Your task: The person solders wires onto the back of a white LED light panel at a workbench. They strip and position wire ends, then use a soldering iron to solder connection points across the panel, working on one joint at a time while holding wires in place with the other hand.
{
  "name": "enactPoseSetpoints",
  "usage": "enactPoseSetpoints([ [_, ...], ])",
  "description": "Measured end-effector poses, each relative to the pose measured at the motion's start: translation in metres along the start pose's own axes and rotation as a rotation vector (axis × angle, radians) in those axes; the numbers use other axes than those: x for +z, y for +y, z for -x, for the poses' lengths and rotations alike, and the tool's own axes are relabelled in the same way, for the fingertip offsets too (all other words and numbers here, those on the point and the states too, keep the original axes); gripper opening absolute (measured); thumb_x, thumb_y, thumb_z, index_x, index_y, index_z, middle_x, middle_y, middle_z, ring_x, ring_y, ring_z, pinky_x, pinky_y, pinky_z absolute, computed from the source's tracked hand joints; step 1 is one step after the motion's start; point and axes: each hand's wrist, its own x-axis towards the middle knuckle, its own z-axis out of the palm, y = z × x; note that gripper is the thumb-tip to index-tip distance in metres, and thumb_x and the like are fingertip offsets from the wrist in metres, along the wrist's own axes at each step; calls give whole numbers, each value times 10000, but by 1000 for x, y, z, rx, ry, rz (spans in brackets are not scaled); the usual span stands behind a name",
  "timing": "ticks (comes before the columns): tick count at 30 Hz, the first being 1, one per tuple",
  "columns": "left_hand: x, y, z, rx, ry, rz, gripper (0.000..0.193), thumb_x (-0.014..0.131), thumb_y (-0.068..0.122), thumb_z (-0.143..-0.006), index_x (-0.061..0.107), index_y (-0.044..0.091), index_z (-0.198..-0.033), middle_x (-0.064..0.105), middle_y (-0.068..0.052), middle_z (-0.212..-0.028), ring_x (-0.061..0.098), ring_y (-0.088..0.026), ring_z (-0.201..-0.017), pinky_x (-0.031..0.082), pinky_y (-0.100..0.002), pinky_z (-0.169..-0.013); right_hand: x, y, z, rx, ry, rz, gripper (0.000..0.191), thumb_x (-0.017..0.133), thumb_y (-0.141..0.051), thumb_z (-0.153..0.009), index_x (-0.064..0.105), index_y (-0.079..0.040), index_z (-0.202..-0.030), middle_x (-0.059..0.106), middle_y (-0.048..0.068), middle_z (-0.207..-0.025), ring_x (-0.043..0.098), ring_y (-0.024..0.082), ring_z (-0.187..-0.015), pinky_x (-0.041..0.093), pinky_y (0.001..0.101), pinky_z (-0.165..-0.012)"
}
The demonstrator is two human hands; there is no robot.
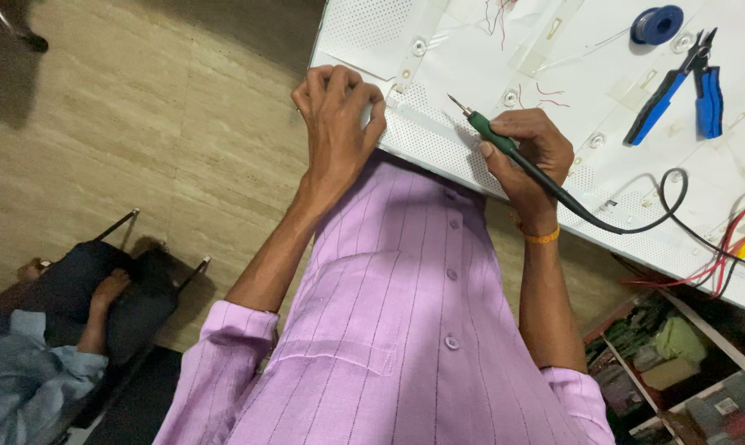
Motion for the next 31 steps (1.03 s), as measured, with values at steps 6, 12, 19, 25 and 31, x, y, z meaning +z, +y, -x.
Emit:
enactPoseSetpoints([
  [6,-8,6,0,70,-60,-60,130,800,101,-904,729,69,-1009,573,-48,-1017,478,-252,-1054,315,-447,-971,-1,2,9,-29,27,-2,208,796,37,-954,666,8,-1114,686,124,-1129,665,174,-1009,567,285,-897],
  [12,-26,13,-4,83,-119,-73,83,772,84,-913,720,46,-965,590,-61,-910,492,-243,-919,351,-418,-896,-1,-5,22,30,89,-33,227,788,47,-936,658,22,-1121,678,139,-1115,654,157,-969,555,271,-869],
  [19,-34,25,-42,75,-31,61,82,746,62,-969,703,24,-1026,605,-80,-885,577,-249,-811,388,-402,-781,-19,-19,49,-36,277,19,255,762,32,-988,610,27,-1192,655,155,-1126,650,182,-942,563,290,-854],
  [25,4,59,-70,230,-94,165,97,757,92,-946,686,41,-988,609,-79,-870,593,-244,-764,433,-388,-724,-34,-24,74,-45,576,-11,253,727,-20,-1040,563,22,-1228,628,154,-1131,669,202,-898,590,321,-845],
  [31,46,94,-74,392,-250,316,124,740,96,-931,644,59,-999,599,-90,-952,590,-291,-919,479,-415,-812,-35,-25,91,-36,716,28,262,725,-81,-1045,569,22,-1230,615,149,-1155,661,203,-882,596,344,-834],
])
